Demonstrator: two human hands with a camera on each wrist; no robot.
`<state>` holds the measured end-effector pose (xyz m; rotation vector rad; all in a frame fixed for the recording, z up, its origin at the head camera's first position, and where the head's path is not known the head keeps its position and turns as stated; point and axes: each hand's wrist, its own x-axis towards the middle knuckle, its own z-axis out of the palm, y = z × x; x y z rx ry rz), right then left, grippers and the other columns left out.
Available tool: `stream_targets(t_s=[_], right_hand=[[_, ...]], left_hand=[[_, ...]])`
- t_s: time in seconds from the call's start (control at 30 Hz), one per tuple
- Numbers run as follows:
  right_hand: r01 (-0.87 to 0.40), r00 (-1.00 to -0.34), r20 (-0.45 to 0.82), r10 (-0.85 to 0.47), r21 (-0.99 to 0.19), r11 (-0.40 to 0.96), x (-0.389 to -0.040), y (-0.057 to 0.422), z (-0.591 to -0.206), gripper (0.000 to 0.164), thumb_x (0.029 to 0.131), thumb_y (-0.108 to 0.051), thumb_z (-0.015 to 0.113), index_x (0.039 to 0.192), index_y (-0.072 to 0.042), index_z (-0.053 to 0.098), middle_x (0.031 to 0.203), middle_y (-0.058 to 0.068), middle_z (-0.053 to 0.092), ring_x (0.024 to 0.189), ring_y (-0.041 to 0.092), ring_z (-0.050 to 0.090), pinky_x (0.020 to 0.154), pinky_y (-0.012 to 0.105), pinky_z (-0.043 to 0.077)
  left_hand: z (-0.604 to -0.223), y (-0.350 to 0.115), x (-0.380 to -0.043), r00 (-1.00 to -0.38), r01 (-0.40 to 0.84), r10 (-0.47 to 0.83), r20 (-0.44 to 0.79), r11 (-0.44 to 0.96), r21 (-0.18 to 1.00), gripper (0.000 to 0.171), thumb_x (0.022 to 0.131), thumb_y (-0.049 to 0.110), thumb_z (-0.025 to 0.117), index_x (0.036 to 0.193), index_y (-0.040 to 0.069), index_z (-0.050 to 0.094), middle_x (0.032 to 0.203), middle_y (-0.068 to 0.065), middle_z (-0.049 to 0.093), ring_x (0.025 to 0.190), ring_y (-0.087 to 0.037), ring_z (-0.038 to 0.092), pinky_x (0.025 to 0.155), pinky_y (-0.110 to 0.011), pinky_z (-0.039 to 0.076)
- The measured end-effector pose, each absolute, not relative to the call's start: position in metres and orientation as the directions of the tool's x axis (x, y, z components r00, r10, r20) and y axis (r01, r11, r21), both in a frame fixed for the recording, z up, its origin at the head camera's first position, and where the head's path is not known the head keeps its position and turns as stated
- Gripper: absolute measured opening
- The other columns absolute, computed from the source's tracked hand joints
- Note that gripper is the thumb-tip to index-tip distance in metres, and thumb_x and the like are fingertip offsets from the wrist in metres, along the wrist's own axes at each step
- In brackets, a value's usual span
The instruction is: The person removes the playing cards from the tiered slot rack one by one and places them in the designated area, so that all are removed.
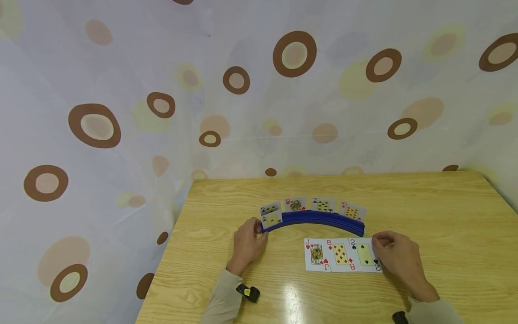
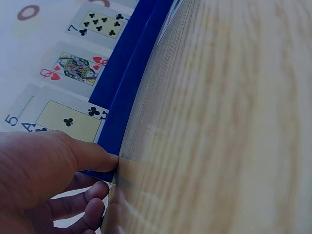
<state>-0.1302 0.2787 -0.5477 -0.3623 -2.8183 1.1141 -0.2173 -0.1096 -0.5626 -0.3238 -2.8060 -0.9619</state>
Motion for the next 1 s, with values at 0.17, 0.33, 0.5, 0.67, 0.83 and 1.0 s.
stream_targets(t_s=[0.17,0.33,0.5,0.67,0.83,1.0], right_hand=[[0.167,-0.96,0.051,0.274,-0.681,0.713,-0.128,0.272,-0.544,0.026,0.103,-0.017,0.069,0.116,0.004,0.076,0.096,0.015,0.076,0.076,0.015,0.063,0.059,0.023,0.044],[0.13,-0.957,0.098,0.273,-0.697,0.705,-0.126,0.263,-0.537,0.025,0.104,-0.018,0.069,0.116,0.002,0.077,0.096,0.014,0.075,0.072,0.012,0.063,0.057,0.022,0.046],[0.081,-0.958,0.14,0.25,-0.704,0.705,-0.125,0.255,-0.528,0.024,0.104,-0.02,0.072,0.115,0.0,0.079,0.094,0.012,0.077,0.068,0.003,0.06,0.056,0.023,0.046],[0.04,-0.95,0.196,0.244,-0.698,0.715,-0.126,0.247,-0.524,0.018,0.101,-0.016,0.075,0.11,-0.001,0.08,0.091,0.01,0.077,0.064,0.0,0.057,0.055,0.022,0.046],[-0.046,-0.935,0.278,0.22,-0.711,0.702,-0.133,0.236,-0.525,0.011,0.098,-0.009,0.078,0.105,-0.002,0.08,0.086,0.009,0.077,0.061,-0.003,0.054,0.053,0.022,0.045],[-0.144,-0.929,0.333,0.161,-0.727,0.672,-0.141,0.222,-0.526,0.006,0.097,-0.007,0.079,0.102,-0.005,0.081,0.082,0.004,0.075,0.06,-0.003,0.055,0.054,0.022,0.045]], left_hand=[[-0.562,-0.11,-0.218,-0.957,0.273,0.16,0.24,0.775,0.57,0.019,0.094,0.016,0.082,0.106,0.008,0.069,0.09,-0.003,0.069,0.078,-0.012,0.056,0.075,-0.031,0.04],[-0.561,-0.111,-0.218,-0.959,0.268,0.161,0.231,0.776,0.571,0.018,0.094,0.016,0.081,0.106,0.009,0.069,0.09,-0.002,0.07,0.079,-0.011,0.056,0.075,-0.031,0.041],[-0.561,-0.111,-0.217,-0.96,0.269,0.164,0.228,0.77,0.578,0.019,0.094,0.016,0.081,0.106,0.008,0.07,0.09,-0.002,0.069,0.078,-0.01,0.055,0.075,-0.031,0.04],[-0.562,-0.111,-0.217,-0.959,0.27,0.163,0.231,0.769,0.58,0.019,0.094,0.016,0.081,0.105,0.008,0.069,0.089,-0.002,0.069,0.077,-0.01,0.054,0.075,-0.03,0.039],[-0.562,-0.111,-0.217,-0.959,0.267,0.158,0.234,0.776,0.571,0.02,0.094,0.016,0.082,0.107,0.008,0.069,0.089,-0.002,0.068,0.077,-0.011,0.054,0.075,-0.031,0.039],[-0.563,-0.11,-0.219,-0.961,0.264,0.162,0.223,0.774,0.576,0.02,0.094,0.017,0.081,0.108,0.008,0.07,0.091,-0.002,0.069,0.078,-0.011,0.054,0.076,-0.032,0.04]])
